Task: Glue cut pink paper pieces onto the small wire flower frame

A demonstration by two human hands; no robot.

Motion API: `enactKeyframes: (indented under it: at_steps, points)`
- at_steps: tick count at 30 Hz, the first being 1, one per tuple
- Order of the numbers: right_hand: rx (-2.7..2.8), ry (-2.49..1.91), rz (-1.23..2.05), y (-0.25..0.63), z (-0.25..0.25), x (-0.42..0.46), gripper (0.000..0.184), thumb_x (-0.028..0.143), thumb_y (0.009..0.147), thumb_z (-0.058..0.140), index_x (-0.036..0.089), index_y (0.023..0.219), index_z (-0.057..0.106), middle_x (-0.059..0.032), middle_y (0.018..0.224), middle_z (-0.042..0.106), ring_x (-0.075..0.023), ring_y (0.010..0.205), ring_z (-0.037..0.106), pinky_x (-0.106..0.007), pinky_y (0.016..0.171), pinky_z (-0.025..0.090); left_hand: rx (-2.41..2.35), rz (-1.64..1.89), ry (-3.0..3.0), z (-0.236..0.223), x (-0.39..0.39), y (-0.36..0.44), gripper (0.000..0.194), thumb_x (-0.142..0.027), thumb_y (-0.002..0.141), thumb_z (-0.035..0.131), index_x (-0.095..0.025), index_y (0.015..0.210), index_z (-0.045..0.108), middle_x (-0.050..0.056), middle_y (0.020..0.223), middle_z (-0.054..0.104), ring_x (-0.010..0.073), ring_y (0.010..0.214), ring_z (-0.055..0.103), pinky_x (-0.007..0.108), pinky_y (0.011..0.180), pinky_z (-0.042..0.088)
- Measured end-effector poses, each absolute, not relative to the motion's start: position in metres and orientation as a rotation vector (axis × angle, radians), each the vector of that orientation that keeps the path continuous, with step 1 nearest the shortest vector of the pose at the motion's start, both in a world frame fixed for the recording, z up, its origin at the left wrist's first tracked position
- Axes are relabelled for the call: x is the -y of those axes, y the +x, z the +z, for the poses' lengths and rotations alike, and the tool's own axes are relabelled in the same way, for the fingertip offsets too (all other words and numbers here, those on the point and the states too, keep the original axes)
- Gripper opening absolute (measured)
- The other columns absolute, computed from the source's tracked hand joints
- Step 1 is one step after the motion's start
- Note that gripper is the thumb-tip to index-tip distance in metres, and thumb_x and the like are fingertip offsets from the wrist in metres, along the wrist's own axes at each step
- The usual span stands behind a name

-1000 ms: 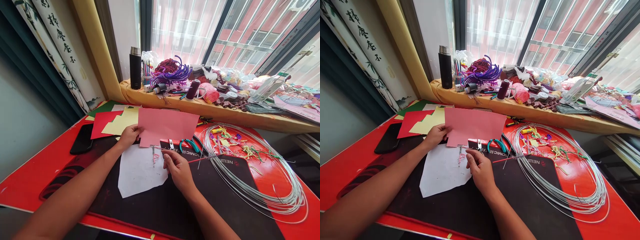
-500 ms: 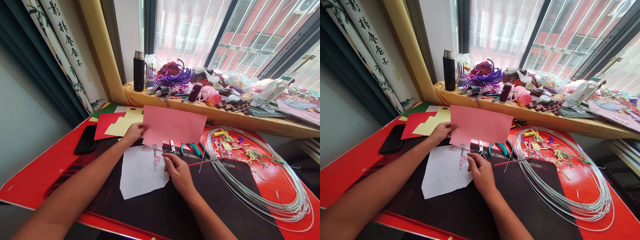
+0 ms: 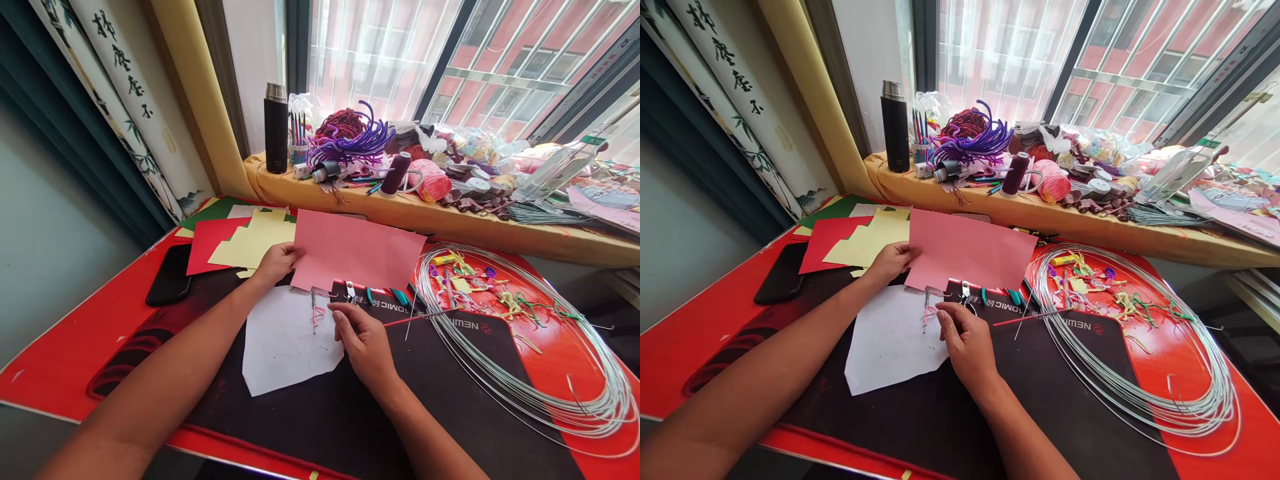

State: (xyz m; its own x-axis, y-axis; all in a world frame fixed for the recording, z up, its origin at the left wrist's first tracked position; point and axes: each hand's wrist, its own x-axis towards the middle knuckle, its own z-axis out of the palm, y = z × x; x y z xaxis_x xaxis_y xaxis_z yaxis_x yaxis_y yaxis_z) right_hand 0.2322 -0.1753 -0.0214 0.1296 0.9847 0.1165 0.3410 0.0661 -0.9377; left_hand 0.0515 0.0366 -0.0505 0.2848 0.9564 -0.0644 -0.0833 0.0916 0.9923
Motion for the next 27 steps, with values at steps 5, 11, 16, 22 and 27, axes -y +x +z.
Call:
enactKeyframes:
  at_steps: [5,11,16,22,27]
  points:
    - [1.400,-1.447,0.822,0.2323,-0.0215,0.1752,0.038,0.047,0.105,0.059,0.018,0.112,0.082,-0.0009,0.066,0.067,-0.0165,0.056,0.058,-0.029,0.056,0.044,-0.972,0.992,1.228,-0.0563,-0.0367,0.0534,0.053,-0.059,0.058,0.096,-0.016,0.084,0.078,-0.001,0.065,0.063,0.0087,0.051,0.037,0.026,0.048,0.029]
    - [1.431,-1.442,0.813,0.2306,-0.0209,0.1756,0.038,0.046,0.105,0.059,0.018,0.113,0.083,-0.0009,0.066,0.068,-0.0163,0.056,0.058,-0.028,0.056,0.043,-0.975,0.993,1.264,-0.0565,-0.0348,0.0554,0.051,-0.056,0.060,0.095,-0.015,0.086,0.078,-0.003,0.063,0.059,0.0075,0.048,0.033,0.026,0.046,0.026]
    - [1.466,-1.434,0.809,0.2283,-0.0207,0.1772,0.037,0.045,0.105,0.059,0.018,0.115,0.083,-0.0004,0.065,0.068,-0.0162,0.056,0.059,-0.028,0.056,0.042,-0.984,1.000,1.299,-0.0541,-0.0329,0.0562,0.050,-0.058,0.063,0.092,-0.016,0.086,0.079,-0.003,0.062,0.056,0.0080,0.048,0.034,0.026,0.046,0.027]
    - [1.490,-1.451,0.787,0.2277,-0.0211,0.1785,0.037,0.045,0.106,0.059,0.018,0.116,0.083,-0.0001,0.065,0.068,-0.0157,0.056,0.058,-0.028,0.056,0.041,-0.996,1.013,1.334,-0.0563,-0.0336,0.0565,0.048,-0.059,0.067,0.090,-0.016,0.085,0.078,-0.004,0.059,0.055,0.0089,0.048,0.036,0.026,0.045,0.030]
    - [1.512,-1.458,0.774,0.2272,-0.0225,0.1774,0.037,0.045,0.106,0.058,0.019,0.115,0.082,-0.0001,0.066,0.069,-0.0162,0.057,0.059,-0.028,0.057,0.042,-0.997,1.010,1.361,-0.0613,-0.0368,0.0556,0.044,-0.057,0.070,0.088,-0.017,0.085,0.078,-0.003,0.060,0.056,0.0091,0.048,0.038,0.026,0.046,0.032]
